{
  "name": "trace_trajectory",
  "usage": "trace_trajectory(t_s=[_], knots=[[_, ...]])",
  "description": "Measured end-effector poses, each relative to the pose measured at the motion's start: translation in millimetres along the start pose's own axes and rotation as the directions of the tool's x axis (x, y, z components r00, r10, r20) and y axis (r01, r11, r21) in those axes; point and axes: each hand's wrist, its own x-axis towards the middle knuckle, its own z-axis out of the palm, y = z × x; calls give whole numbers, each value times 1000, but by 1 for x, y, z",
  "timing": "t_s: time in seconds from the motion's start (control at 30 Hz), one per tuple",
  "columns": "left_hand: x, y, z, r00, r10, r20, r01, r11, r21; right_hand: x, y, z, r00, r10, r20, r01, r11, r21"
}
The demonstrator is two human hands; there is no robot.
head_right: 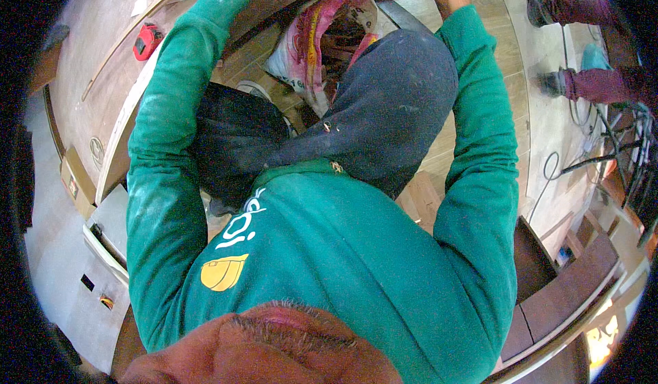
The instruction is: The person sits on the floor and uses a hammer to drive nails into a wooden trim piece attached to a cabinet. They repeatedly position the trim and tap it into place.
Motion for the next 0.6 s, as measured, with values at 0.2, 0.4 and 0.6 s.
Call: trace_trajectory(t_s=[0.2, 0.4, 0.6], knots=[[0, -6, 0, 1000, 29, -4, -29, 999, -18, 3, -3, -7, 998, 6, 64, -3, 998, -58], [-4, -13, 1, 999, 41, -16, -42, 998, -47, -21, -28, -30, 999, 21, -24, -19, 998, 67], [-6, -11, -3, 1000, 12, -8, -13, 997, -74, -41, -56, -58, 942, -316, 116, 334, 921, -202]])
